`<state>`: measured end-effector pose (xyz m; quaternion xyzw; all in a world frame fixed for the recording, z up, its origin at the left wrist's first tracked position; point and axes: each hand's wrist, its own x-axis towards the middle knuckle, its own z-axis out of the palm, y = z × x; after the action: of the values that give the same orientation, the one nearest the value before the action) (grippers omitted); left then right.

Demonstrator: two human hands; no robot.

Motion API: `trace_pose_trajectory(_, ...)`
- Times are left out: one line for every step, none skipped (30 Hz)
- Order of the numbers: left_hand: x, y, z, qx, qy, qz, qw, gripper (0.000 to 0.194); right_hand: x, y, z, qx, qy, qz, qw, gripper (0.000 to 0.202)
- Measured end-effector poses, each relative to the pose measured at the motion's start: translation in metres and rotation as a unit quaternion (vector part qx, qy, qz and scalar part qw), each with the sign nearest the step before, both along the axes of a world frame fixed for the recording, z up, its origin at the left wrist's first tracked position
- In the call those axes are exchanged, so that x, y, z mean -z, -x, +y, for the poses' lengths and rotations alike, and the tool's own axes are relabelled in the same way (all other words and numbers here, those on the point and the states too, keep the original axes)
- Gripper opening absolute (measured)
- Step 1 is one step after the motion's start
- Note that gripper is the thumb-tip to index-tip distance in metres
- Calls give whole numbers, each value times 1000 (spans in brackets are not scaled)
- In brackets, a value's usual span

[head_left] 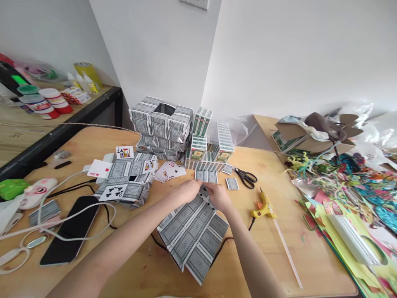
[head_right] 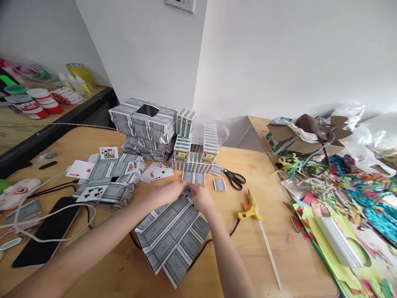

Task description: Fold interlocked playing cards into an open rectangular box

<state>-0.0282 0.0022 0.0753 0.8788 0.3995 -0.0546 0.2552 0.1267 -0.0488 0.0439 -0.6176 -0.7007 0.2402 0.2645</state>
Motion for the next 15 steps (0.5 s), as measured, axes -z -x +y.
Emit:
trace_pose_trajectory(2, 3, 0, -5, 6, -13, 1000, 34, -1, 0, 0, -2, 0, 0, 1000, 40)
trace_pose_trajectory(4, 7, 1, -15, 13, -34, 999, 40, -1, 0, 1, -5, -1, 6, 1000, 40)
trace_pose_trajectory(7, 11, 1, -28, 22, -61, 998, 47, -1, -1, 1, -8, -5, 16, 1000, 40)
trace_pose_trajectory(9, 16, 0, -44, 32, -88, 995, 52, -1, -1, 1, -11, -8, 24, 1000, 40)
trace_pose_trajectory(10, 21, -2, -60, 41, -112, 991, 54, 0, -2, 1, -14, -11, 29, 999, 39)
trace_pose_trajectory(12, 25, -4, -72, 46, -123, 989, 49, 0, -3, 1, -16, -13, 30, 999, 39)
trace_pose_trajectory(14, 29, -6, -83, 43, -118, 989, 39, 1, -3, 2, -17, -14, 26, 999, 38)
trace_pose_trajectory(16, 31, -9, -93, 32, -104, 990, 29, 2, -4, 2, -18, -14, 20, 1000, 37)
trace_pose_trajectory(18, 33, -12, -102, 17, -86, 991, 22, 3, -5, 2, -19, -14, 14, 1000, 37)
trace_pose_trajectory(20, 34, -15, -110, 0, -71, 991, 20, 4, -5, 2, -22, -14, 11, 1000, 37)
trace_pose_trajectory(22, 34, -17, -116, -16, -62, 991, 21, 5, -5, 3, -26, -15, 9, 1000, 37)
trace_pose_trajectory(24, 33, -19, -120, -28, -61, 991, 22, 5, -5, 3, -31, -15, 6, 999, 37)
trace_pose_trajectory(25, 33, -20, -123, -36, -65, 990, 22, 5, -5, 3, -37, -15, 2, 999, 37)
trace_pose_trajectory(25, 32, -20, -125, -38, -75, 989, 21, 4, -5, 2, -43, -14, -3, 999, 38)
trace_pose_trajectory(25, 32, -21, -127, -36, -88, 987, 21, 4, -4, 2, -48, -13, -10, 999, 38)
